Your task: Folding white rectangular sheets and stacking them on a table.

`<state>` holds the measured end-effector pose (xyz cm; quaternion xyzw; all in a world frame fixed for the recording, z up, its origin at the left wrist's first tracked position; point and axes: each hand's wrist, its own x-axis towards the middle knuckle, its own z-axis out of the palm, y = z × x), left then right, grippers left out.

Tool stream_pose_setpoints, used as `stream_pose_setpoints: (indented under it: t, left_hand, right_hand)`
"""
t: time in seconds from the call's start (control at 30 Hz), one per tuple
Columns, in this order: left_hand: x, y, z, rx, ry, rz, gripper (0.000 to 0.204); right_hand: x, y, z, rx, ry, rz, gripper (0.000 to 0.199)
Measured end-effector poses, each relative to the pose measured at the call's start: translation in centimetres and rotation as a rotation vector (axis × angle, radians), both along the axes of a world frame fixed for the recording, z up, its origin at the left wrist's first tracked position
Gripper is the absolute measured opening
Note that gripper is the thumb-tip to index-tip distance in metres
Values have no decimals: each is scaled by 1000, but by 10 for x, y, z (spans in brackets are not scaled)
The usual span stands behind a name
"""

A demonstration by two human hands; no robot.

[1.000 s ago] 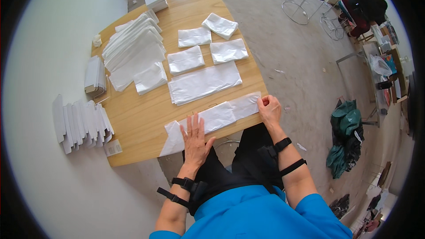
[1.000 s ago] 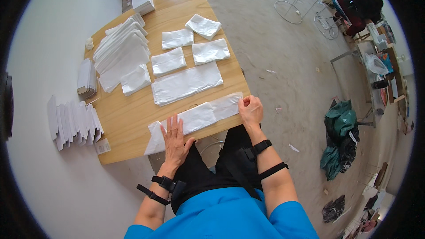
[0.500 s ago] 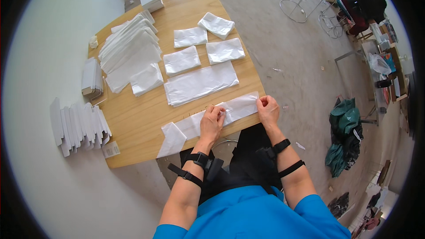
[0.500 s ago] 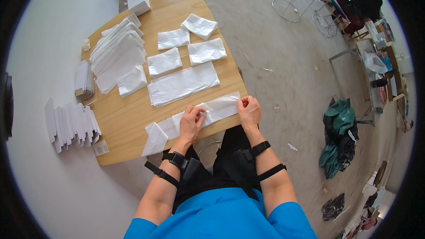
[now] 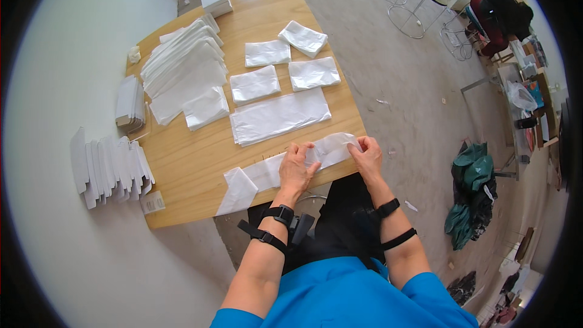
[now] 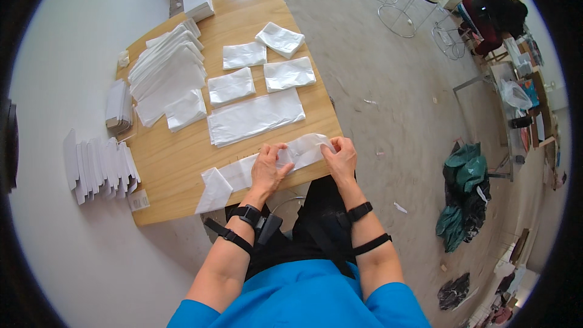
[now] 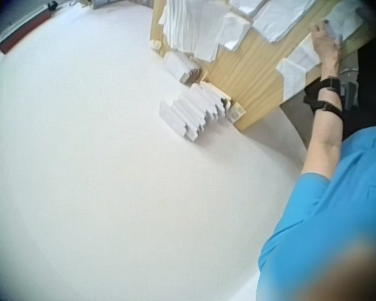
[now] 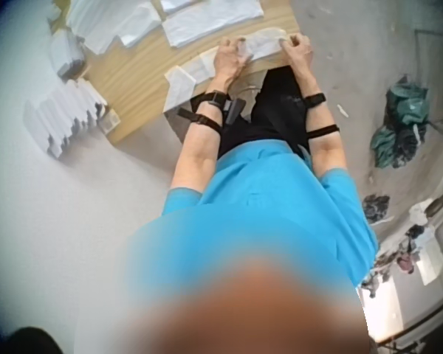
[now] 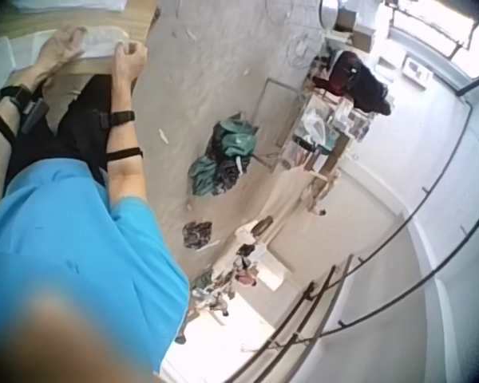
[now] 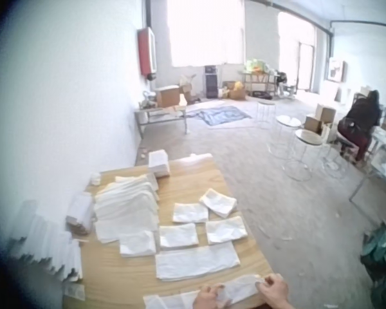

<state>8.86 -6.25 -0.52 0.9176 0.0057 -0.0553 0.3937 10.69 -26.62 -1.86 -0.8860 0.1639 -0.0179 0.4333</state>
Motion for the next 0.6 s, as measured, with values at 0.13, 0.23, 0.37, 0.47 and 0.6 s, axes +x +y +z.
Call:
stream_pose_setpoints:
  t: [0.13, 0.23, 0.37, 0.47, 0.6]
  left_hand:
    - [1, 1, 2, 15, -10, -9, 49]
    - [-1, 3, 1, 29, -13, -27, 48]
    - [3, 13, -5, -152, 75, 25, 43]
    - [4, 29, -6, -469, 192, 131, 43]
    - [-4, 43, 23, -882, 188, 300, 49]
  right_hand:
    - [-2, 7, 15, 572, 29, -55, 23]
    - [-6, 26, 38, 732, -55, -53, 18]
    - [-17, 56, 62, 253, -240, 49, 22]
    - [-28, 84, 75, -23, -375, 183, 23]
    - [-37, 109, 60, -257, -490, 327, 19]
